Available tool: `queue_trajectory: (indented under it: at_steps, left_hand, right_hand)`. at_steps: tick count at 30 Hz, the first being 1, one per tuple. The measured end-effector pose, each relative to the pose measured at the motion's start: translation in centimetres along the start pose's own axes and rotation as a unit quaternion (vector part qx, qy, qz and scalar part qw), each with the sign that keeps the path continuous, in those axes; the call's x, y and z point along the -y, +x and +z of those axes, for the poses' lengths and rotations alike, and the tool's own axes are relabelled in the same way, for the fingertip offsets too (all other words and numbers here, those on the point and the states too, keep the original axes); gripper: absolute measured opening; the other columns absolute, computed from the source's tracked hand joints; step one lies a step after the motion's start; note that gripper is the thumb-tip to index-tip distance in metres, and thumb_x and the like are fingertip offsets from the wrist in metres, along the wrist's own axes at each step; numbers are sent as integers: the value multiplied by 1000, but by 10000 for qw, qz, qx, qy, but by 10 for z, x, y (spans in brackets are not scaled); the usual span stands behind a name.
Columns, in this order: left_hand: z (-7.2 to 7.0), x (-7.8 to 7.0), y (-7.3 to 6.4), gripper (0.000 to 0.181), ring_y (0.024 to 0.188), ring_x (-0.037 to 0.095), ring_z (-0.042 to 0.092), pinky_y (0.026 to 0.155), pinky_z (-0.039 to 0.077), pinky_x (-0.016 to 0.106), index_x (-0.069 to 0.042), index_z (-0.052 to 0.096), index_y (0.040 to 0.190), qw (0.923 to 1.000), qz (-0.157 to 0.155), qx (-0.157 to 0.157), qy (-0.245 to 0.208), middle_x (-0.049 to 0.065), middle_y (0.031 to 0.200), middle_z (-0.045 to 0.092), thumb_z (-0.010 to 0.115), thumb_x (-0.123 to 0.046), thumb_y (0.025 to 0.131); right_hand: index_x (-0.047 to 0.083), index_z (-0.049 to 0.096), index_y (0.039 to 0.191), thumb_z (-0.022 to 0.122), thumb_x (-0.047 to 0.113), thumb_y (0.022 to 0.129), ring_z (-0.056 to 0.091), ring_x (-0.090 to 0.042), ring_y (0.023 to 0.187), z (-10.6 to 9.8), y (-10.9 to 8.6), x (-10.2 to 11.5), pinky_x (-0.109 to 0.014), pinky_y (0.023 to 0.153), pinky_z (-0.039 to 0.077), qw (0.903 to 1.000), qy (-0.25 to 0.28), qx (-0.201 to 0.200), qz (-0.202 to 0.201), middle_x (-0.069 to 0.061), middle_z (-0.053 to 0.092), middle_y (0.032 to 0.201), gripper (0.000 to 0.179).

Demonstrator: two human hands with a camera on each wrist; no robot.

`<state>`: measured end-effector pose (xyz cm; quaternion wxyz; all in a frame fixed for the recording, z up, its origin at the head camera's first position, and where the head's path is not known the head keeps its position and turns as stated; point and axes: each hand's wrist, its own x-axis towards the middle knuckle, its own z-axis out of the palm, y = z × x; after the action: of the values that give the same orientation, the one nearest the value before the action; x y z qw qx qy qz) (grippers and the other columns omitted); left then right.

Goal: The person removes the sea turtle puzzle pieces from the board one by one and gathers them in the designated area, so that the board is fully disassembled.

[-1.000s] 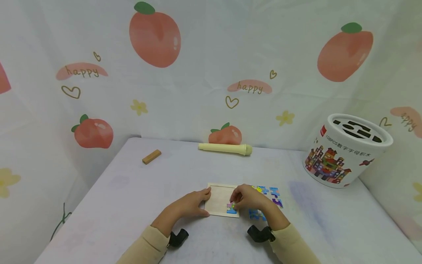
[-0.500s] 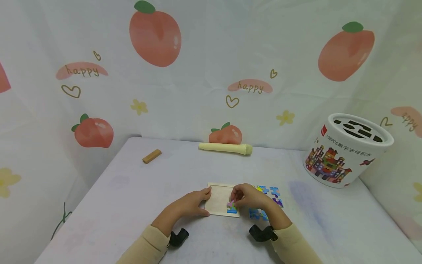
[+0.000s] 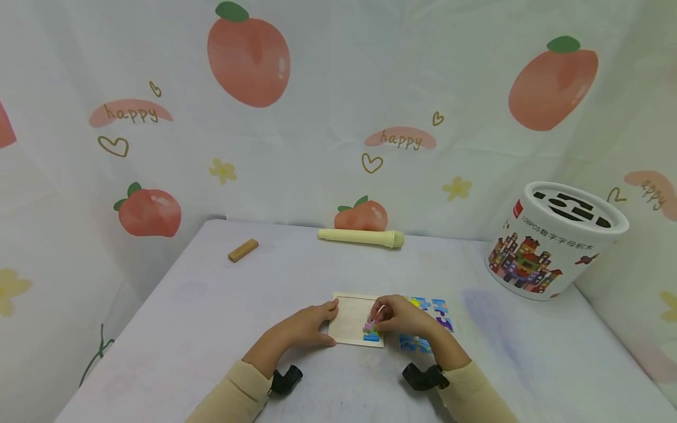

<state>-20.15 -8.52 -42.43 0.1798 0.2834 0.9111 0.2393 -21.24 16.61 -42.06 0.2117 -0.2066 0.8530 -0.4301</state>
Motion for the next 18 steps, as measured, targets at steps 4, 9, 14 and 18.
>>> queue_trajectory:
  at_steps: [4, 9, 14, 18]
  left_hand:
    - [1, -1, -1, 72, 139, 30, 31, 111, 30, 46, -1, 42, 138, 9999, -54, -21, -114, 9, 153, 29, 74, -26, 79]
    - [1, -2, -2, 72, 139, 30, 31, 111, 30, 46, -1, 42, 138, 9999, -68, -36, -111, 9, 153, 29, 74, -26, 79]
    - [1, 1, -2, 72, 139, 30, 30, 111, 29, 46, -1, 41, 139, 9999, -69, -30, -120, 9, 153, 28, 73, -26, 79]
    - [0, 1, -2, 72, 139, 30, 30, 111, 29, 46, -1, 40, 139, 9999, -71, -30, -110, 9, 153, 27, 73, -27, 79]
  right_hand:
    - [0, 62, 91, 68, 7, 83, 56, -12, 66, -5, -6, -4, -24, 59, 51, 9997, 234, -4, -123, -5, 62, 74, 13]
    - [-2, 61, 93, 67, 7, 84, 58, -14, 67, -14, -17, -8, -26, 61, 52, 9991, 401, -25, -145, -8, 63, 76, 14]
    - [-2, 61, 94, 67, 9, 84, 57, -13, 71, -24, -29, -13, -24, 62, 50, 9993, 302, -201, -27, -8, 63, 79, 16]
    - [-2, 61, 97, 66, 10, 85, 57, -14, 73, -31, -36, -17, -24, 64, 51, 9989, 322, -300, 146, -8, 63, 82, 18]
